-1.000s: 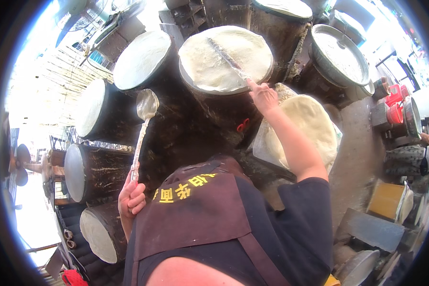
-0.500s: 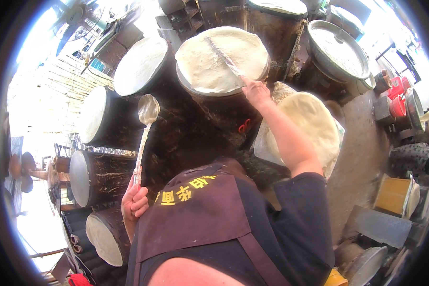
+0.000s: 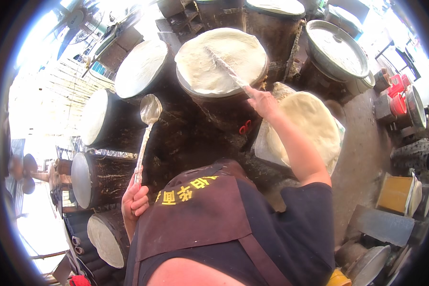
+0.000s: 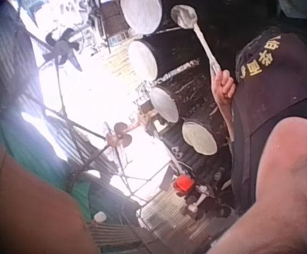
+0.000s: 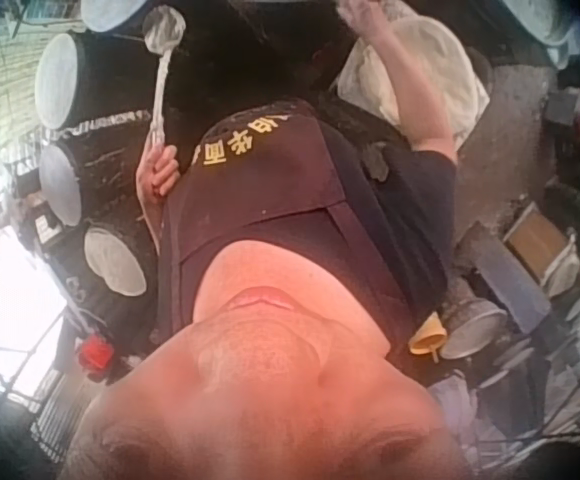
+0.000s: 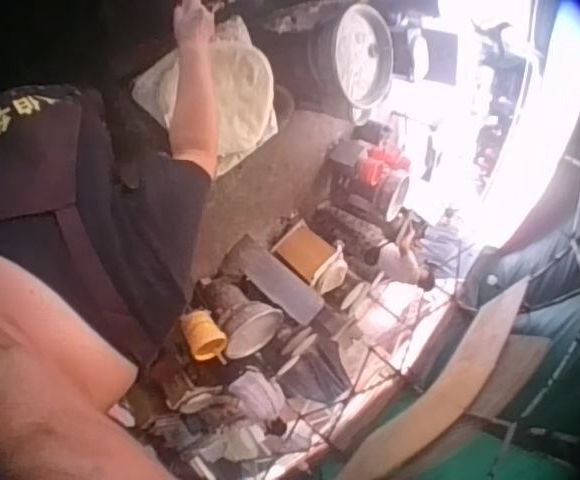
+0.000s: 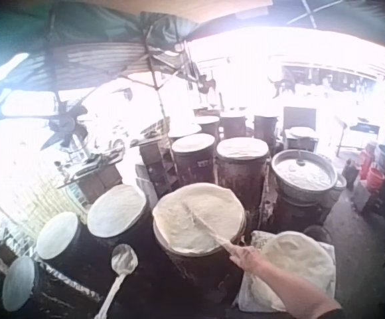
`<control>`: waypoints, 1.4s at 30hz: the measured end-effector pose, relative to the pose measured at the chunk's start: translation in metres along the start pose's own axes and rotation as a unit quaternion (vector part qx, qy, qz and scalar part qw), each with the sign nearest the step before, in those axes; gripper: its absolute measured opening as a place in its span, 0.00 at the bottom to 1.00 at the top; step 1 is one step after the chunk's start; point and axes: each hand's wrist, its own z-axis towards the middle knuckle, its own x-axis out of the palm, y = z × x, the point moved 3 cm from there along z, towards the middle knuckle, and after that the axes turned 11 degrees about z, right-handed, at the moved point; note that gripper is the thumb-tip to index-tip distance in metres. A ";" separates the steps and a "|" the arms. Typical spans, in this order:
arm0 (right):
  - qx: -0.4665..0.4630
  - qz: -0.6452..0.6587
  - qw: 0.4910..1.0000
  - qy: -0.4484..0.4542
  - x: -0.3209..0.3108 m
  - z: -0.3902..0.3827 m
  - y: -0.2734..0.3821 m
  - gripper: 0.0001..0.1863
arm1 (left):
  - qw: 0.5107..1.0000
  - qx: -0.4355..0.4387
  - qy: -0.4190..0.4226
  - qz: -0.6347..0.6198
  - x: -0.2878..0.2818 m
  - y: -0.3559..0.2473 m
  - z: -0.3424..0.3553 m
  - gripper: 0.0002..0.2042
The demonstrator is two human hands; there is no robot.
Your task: The person ladles batter onto hot cylindrical griddles, spreads it into thin circular crepes, and removes the cooked crepes with a spatula. The crepes are stacked on a tray beside the cooking station.
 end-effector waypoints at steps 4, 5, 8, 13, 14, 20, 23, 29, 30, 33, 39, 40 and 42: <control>-0.002 -0.019 1.000 0.018 0.003 -0.028 0.003 0.26 | 1.000 -0.007 0.000 -0.004 0.001 -0.002 0.002 0.15; 0.005 -0.026 0.999 0.029 0.001 -0.035 0.009 0.27 | 1.000 -0.007 0.003 -0.004 0.002 -0.003 0.002 0.15; 0.019 -0.013 0.998 0.052 0.001 -0.052 0.019 0.27 | 1.000 -0.010 0.013 -0.010 0.002 -0.004 0.002 0.16; -0.030 0.136 0.990 0.035 0.017 -0.067 -0.006 0.24 | 0.999 -0.021 0.024 -0.025 0.003 -0.005 0.007 0.18; 0.084 0.304 0.946 0.078 0.021 -0.069 -0.015 0.24 | 0.999 -0.023 0.026 -0.031 0.002 -0.004 0.007 0.18; 0.286 0.731 0.605 0.137 0.028 -0.060 0.012 0.22 | 0.999 -0.027 0.009 -0.038 0.002 -0.006 0.006 0.19; 0.248 0.646 0.718 0.077 0.018 -0.024 0.022 0.25 | 0.999 -0.020 -0.001 -0.032 -0.001 -0.005 0.004 0.19; -0.061 -0.070 0.993 -0.074 0.017 0.015 0.002 0.27 | 0.999 -0.008 0.004 -0.033 -0.005 -0.003 0.005 0.20; 0.008 -0.126 0.991 -0.039 0.014 0.012 0.011 0.27 | 0.999 -0.005 0.006 -0.035 -0.007 -0.002 0.005 0.20; 0.022 -0.206 0.977 -0.053 0.016 0.024 0.009 0.27 | 0.999 -0.002 0.011 -0.042 -0.008 -0.001 0.005 0.20; 0.029 -0.078 0.997 -0.003 0.007 0.030 0.011 0.28 | 0.999 -0.002 0.001 -0.049 -0.007 0.000 0.005 0.19; 0.017 -0.060 0.998 0.002 0.007 0.022 0.010 0.28 | 0.999 -0.002 0.000 -0.045 -0.006 0.000 0.006 0.19; 0.013 -0.063 0.998 0.012 0.013 0.008 0.013 0.30 | 0.999 -0.004 -0.003 -0.036 -0.006 -0.001 0.007 0.19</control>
